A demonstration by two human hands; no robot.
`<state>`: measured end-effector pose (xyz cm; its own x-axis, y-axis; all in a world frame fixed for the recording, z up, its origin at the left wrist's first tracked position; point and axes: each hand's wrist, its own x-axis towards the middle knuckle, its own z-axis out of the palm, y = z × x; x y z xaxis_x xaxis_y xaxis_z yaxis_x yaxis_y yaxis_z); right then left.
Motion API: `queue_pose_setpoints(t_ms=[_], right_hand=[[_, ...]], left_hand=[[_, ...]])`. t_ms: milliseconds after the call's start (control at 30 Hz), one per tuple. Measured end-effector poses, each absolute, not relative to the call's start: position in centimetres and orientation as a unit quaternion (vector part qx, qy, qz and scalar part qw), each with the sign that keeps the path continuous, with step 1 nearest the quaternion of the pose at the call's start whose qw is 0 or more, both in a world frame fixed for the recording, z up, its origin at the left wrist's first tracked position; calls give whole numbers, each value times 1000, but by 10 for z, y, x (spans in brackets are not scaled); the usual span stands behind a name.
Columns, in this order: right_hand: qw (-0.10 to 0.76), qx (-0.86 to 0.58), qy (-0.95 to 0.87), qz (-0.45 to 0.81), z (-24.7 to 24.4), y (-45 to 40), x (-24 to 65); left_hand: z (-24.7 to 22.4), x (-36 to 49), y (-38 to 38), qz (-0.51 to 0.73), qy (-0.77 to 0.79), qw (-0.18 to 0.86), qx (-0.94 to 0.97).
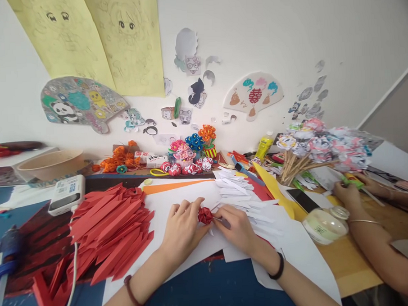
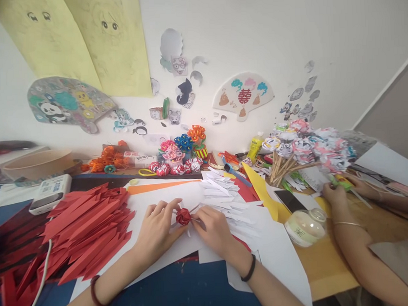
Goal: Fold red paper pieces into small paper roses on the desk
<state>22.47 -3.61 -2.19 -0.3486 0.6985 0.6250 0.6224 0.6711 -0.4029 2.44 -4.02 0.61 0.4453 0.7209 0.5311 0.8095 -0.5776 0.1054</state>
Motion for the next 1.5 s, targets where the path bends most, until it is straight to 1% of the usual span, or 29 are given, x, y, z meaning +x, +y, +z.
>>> queue_pose_setpoints(t_ms=[133, 267, 433, 633, 767, 900, 1100, 1200, 1267, 1400, 1500], right_hand=[[406, -376, -832, 37, -24, -38, 224], [415, -371, -828, 60, -25, -38, 224], [410, -365, -831, 81, -24, -38, 224], [405, -354, -837, 99, -23, -39, 222], [405, -353, -837, 102, -23, -39, 222], [406, -367, -830, 108, -23, -39, 222], [429, -406, -798, 121, -22, -38, 224], [439, -422, -785, 112, -19, -37, 225], [441, -425, -783, 108, -18, -36, 225], [443, -427, -782, 99, -16, -37, 225], [440, -429, -783, 98, -17, -36, 225]], left_hand=[[6, 27, -43, -269, -462, 84, -841], [6, 26, -41, -263, -441, 100, -852], [7, 24, -37, -268, -416, 137, -858], [6, 25, -38, -267, -403, 210, -850], [5, 27, -38, -269, -397, 226, -848], [4, 26, -37, -264, -402, 209, -851], [7, 18, -31, -275, -403, 115, -865], [11, 16, -33, -298, -363, 91, -878], [12, 16, -36, -303, -327, 106, -889], [12, 20, -40, -307, -285, 181, -890], [10, 21, -39, -290, -274, 200, -895]])
